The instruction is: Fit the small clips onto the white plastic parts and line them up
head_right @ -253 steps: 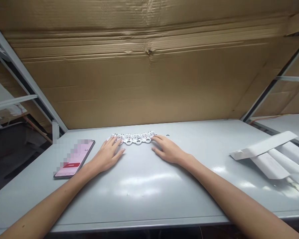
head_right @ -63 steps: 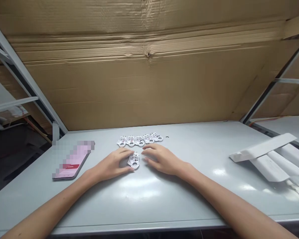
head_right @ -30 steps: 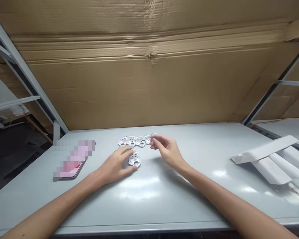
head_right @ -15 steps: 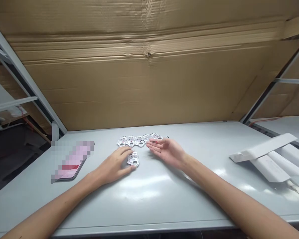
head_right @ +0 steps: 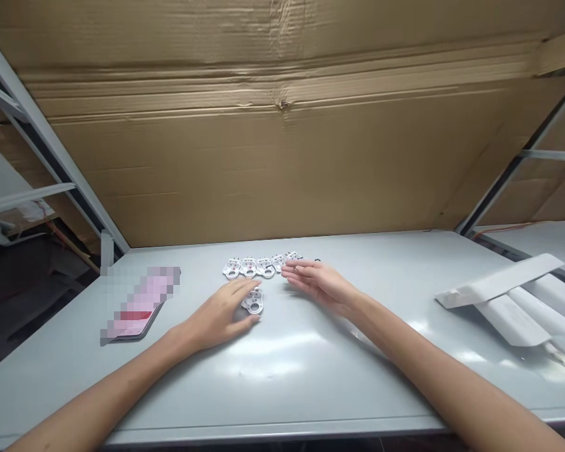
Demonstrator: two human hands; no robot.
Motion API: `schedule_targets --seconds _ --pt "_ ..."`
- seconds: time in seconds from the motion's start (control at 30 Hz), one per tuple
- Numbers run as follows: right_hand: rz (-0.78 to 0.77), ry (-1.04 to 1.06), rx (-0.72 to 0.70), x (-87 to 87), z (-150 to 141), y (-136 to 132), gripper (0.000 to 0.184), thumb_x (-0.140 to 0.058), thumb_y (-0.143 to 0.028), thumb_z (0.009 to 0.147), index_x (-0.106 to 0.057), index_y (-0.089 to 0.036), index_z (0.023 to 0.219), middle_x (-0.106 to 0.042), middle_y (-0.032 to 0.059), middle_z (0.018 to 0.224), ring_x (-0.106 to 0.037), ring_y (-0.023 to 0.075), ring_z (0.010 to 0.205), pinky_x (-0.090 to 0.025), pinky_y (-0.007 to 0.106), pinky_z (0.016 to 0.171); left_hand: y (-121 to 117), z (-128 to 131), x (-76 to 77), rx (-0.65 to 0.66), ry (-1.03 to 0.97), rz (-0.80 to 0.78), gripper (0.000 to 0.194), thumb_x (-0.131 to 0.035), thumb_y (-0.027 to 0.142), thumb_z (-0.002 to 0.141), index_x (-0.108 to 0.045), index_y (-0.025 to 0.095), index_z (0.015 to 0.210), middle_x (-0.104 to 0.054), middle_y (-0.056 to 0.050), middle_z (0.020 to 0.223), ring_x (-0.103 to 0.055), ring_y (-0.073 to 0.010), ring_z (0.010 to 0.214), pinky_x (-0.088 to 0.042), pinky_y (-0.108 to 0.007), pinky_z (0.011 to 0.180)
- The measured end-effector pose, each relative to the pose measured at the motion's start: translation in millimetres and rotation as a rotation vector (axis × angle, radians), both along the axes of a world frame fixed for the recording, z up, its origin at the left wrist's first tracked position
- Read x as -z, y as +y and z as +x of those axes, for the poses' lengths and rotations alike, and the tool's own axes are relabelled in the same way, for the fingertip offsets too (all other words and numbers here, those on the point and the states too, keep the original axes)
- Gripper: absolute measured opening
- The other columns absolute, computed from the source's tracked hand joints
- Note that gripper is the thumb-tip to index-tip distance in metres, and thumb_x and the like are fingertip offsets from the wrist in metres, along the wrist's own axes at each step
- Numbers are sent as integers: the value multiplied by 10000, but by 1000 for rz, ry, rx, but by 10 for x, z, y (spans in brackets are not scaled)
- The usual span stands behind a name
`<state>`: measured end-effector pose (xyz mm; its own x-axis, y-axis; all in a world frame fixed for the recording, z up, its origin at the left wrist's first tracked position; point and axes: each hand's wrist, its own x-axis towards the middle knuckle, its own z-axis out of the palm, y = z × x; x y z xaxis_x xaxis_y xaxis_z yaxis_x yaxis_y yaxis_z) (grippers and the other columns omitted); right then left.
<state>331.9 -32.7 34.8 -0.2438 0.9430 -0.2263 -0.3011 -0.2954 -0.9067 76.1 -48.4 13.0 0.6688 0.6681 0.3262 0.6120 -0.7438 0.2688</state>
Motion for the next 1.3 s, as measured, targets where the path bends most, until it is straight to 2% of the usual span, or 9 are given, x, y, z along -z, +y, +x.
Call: schedule_targets --seconds 0.13,0.27,0.33,0.47,0.67,0.83,0.93,1.1,1.3 --pt "262 -301 62 -14 201 102 261 -559 -272 932 -634 -208 1174 -707 93 1185 -685 216 1067 -522 390 1006 15 -22 -5 -6 -10 -28 457 -610 289 899 -527 208 1341 -594 -96 1317 -538 -264 1222 -451 -420 1036" --pt "605 -972 199 131 490 287 349 -518 -329 926 -593 -232 1252 -727 97 1110 -673 291 1041 -517 484 923 62 -117 -97 -41 -10 7 449 -600 289 880 -552 208 1319 -602 -103 1290 -544 -268 1203 -460 -421 1016" --pt "656 -1245 226 239 600 364 374 -507 -324 908 -599 -228 1258 -722 110 1122 -669 320 1025 -508 494 890 105 -189 -167 -86 -1 59 448 -567 286 875 -556 201 1315 -597 -110 1295 -539 -273 1211 -443 -431 1035" --pt "647 -1402 170 391 658 426 381 -476 -332 903 -602 -236 1249 -721 90 1148 -676 297 1001 -516 422 830 221 -371 -267 -242 22 120 469 -518 293 859 -551 187 1314 -606 -106 1284 -551 -288 1192 -445 -433 1027" --pt "613 -1470 191 409 584 406 338 -489 -361 890 -649 -235 1159 -716 75 1168 -669 299 1012 -513 400 787 352 -574 -215 -455 176 51 558 -486 287 839 -487 133 1375 -594 -145 1305 -528 -322 1225 -444 -456 1018" --pt "662 -1468 207 374 532 352 338 -505 -343 887 -650 -218 1165 -702 96 1188 -645 323 1063 -507 437 841 376 -599 -139 -413 215 0 535 -430 282 889 -453 141 1405 -562 -132 1366 -503 -304 1274 -432 -442 1042" --pt "802 -1355 183 330 395 246 319 -502 -313 900 -660 -216 1160 -702 106 1179 -644 317 1061 -494 472 902 397 -617 -103 -348 195 -17 506 -372 259 932 -427 154 1424 -520 -121 1421 -475 -276 1319 -398 -434 1086" --pt "1113 -1025 -93 250 21 9 284 -528 -317 929 -661 -284 1177 -697 72 1176 -626 277 1099 -480 484 965 474 -623 -25 -334 193 -97 548 -326 242 958 -321 136 1495 -348 -128 1551 -297 -263 1444 -277 -438 1169" --pt "1180 -942 -411 271 -193 -77 293 -559 -329 927 -671 -256 1187 -663 105 1259 -585 291 1193 -443 477 1026 542 -442 14 -310 177 -33 636 -440 386 944 -299 112 1500 -242 -185 1586 -131 -332 1483 -187 -526 1174"
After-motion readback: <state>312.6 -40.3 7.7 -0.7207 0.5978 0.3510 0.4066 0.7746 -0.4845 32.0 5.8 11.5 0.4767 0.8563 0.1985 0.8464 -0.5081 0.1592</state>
